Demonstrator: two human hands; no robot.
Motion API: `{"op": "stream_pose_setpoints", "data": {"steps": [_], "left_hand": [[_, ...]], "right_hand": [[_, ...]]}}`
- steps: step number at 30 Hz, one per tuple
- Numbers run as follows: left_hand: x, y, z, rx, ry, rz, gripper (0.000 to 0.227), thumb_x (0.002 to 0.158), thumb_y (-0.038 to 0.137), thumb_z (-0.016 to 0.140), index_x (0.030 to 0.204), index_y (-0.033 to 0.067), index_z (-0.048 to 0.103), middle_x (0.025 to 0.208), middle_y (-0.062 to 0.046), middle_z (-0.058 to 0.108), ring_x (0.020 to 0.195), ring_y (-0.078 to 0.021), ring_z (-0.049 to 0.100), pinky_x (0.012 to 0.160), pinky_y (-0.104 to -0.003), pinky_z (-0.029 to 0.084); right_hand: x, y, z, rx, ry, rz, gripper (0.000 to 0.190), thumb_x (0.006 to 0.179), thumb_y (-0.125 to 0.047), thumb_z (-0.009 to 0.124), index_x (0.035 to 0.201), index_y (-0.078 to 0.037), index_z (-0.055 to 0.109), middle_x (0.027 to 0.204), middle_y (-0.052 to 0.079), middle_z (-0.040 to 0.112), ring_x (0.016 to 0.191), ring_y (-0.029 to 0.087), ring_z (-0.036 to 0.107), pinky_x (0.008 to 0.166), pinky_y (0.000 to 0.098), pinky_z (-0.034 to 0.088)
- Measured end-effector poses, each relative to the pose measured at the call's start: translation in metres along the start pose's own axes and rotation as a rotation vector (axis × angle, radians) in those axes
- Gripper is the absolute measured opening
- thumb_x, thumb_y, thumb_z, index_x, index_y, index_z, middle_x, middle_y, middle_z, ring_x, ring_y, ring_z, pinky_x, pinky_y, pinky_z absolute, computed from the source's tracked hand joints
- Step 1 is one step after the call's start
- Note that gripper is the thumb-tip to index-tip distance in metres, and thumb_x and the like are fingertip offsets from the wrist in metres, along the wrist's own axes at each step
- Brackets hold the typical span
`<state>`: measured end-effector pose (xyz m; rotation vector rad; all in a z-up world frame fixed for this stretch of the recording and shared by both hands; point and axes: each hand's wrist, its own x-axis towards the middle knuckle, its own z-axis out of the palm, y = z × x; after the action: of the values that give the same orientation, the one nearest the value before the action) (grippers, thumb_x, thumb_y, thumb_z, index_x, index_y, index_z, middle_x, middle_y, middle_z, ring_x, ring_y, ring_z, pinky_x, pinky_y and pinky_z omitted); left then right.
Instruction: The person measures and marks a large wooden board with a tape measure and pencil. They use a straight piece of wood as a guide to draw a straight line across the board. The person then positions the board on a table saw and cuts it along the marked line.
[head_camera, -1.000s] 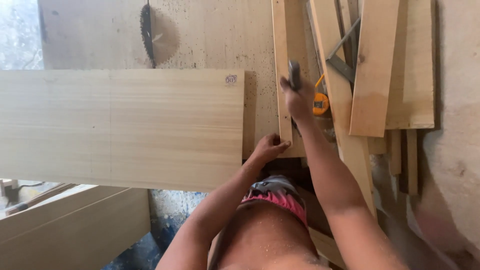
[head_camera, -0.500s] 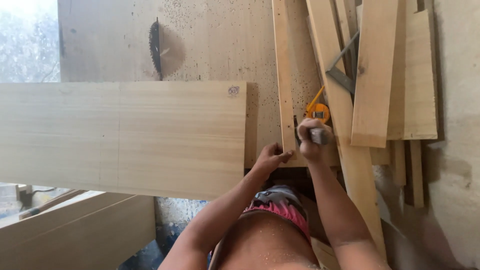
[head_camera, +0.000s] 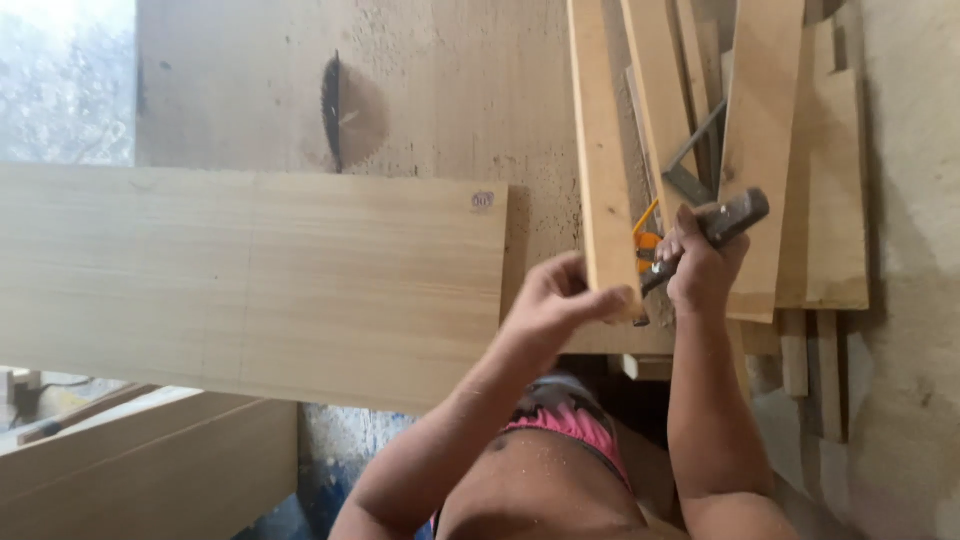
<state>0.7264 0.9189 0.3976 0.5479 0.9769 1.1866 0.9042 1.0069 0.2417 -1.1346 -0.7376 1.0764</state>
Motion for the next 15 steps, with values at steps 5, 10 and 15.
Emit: {"op": "stream_pose_setpoints", "data": {"steps": [5, 10, 15], "left_hand": [[-0.018, -0.010, -0.058, 0.190, -0.026, 0.047, 0.028, 0.073, 0.012, 0.089, 0.079, -0.0008, 0.064, 0.061, -0.011, 0.060, 0.060, -0.0144, 0.063, 0.053, -0.026, 0.049], [-0.055, -0.061, -0.086, 0.586, -0.100, -0.075, 0.046, 0.079, 0.051, 0.078, 0.077, 0.0185, 0.046, 0.068, 0.006, 0.047, 0.058, -0.0064, 0.042, 0.048, -0.024, 0.036], [-0.086, -0.104, -0.094, 0.510, -0.071, -0.067, 0.050, 0.076, 0.053, 0.081, 0.082, 0.0085, 0.059, 0.071, 0.001, 0.054, 0.063, -0.0079, 0.048, 0.051, -0.024, 0.035]], "right_hand": [[-0.011, -0.032, -0.036, 0.155, 0.147, 0.059, 0.031, 0.097, 0.006, 0.065, 0.082, -0.014, 0.048, 0.052, 0.006, 0.034, 0.045, 0.018, 0.044, 0.049, 0.0289, 0.038], [-0.036, -0.062, -0.137, 0.254, 0.008, -0.171, 0.034, 0.096, -0.002, 0.054, 0.074, -0.027, 0.048, 0.061, -0.006, 0.036, 0.052, 0.008, 0.037, 0.049, 0.0256, 0.034], [-0.087, -0.115, -0.185, -0.150, -0.048, -0.500, 0.023, 0.103, -0.021, 0.051, 0.085, -0.017, 0.037, 0.060, 0.001, 0.030, 0.049, 0.013, 0.031, 0.047, 0.0282, 0.035]]}}
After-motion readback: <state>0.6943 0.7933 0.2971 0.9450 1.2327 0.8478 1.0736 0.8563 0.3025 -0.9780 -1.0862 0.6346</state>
